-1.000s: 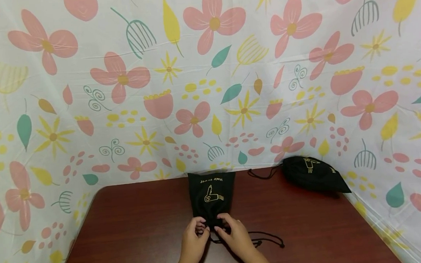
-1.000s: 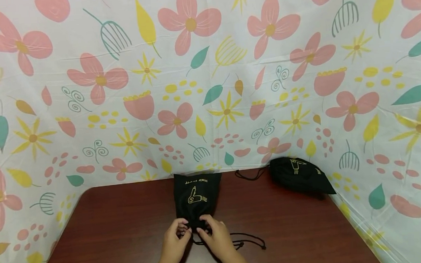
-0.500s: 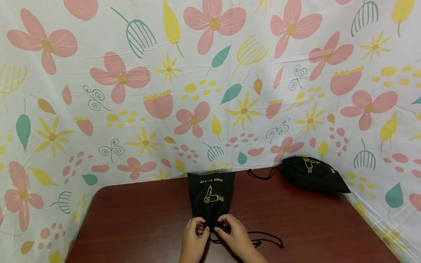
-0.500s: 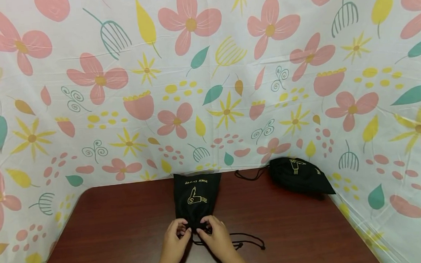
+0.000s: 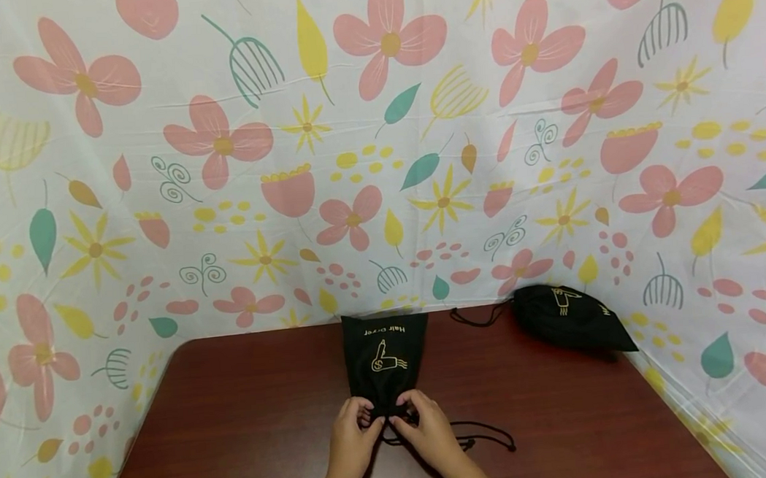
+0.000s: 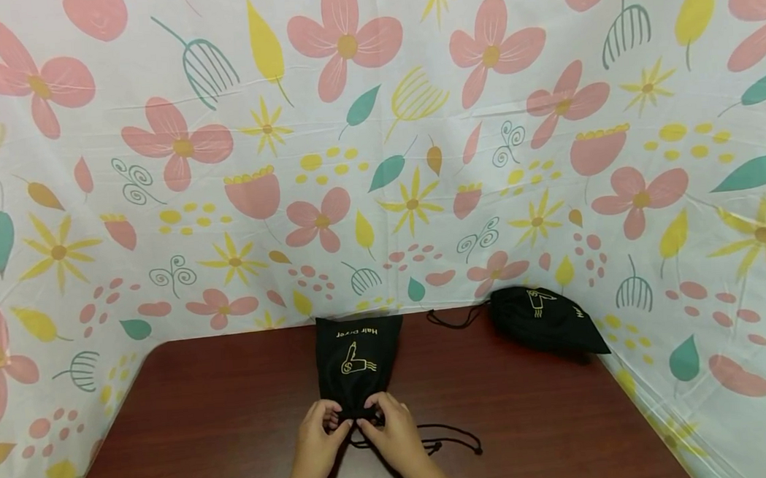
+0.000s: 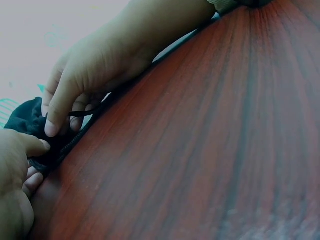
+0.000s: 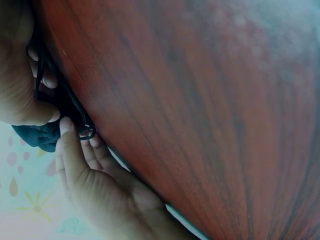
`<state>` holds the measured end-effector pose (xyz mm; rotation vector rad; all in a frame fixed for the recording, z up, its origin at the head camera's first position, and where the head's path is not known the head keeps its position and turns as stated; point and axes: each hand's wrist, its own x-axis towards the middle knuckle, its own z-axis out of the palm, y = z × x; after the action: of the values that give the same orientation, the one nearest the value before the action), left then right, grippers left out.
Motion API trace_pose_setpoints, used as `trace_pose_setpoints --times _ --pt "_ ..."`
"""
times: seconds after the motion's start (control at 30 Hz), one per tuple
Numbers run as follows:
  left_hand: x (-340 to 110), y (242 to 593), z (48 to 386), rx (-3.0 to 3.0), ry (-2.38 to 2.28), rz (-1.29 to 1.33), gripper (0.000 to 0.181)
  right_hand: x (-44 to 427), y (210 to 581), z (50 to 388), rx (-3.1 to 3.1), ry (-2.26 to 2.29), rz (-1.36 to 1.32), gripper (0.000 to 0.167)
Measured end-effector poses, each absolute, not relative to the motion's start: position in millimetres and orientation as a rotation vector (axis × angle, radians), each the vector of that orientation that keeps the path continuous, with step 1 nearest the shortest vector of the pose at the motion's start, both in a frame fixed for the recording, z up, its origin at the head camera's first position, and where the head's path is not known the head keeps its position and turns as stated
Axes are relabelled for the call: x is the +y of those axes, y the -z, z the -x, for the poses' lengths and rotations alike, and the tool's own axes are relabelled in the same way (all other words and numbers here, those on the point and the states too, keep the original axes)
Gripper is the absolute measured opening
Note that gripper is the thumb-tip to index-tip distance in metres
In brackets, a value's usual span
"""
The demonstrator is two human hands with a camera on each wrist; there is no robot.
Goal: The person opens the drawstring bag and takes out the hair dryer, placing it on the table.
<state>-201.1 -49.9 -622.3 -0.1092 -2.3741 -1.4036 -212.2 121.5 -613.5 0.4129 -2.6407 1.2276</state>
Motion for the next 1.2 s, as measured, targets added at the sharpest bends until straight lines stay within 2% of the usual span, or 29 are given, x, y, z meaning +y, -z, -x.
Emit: trace_pose_setpoints --times 0.73,1.2 --pt "-52.8 619.1 201.1 -2.351 1.601 0.066 0.018 123.2 613.0 211.7 -2.633 -1.353 -0.347 0.023" --pt "-53.6 619.2 199.8 -2.341 1.555 0.0 0.01 121.3 613.5 210.9 -2.637 -1.305 -0.343 0.025"
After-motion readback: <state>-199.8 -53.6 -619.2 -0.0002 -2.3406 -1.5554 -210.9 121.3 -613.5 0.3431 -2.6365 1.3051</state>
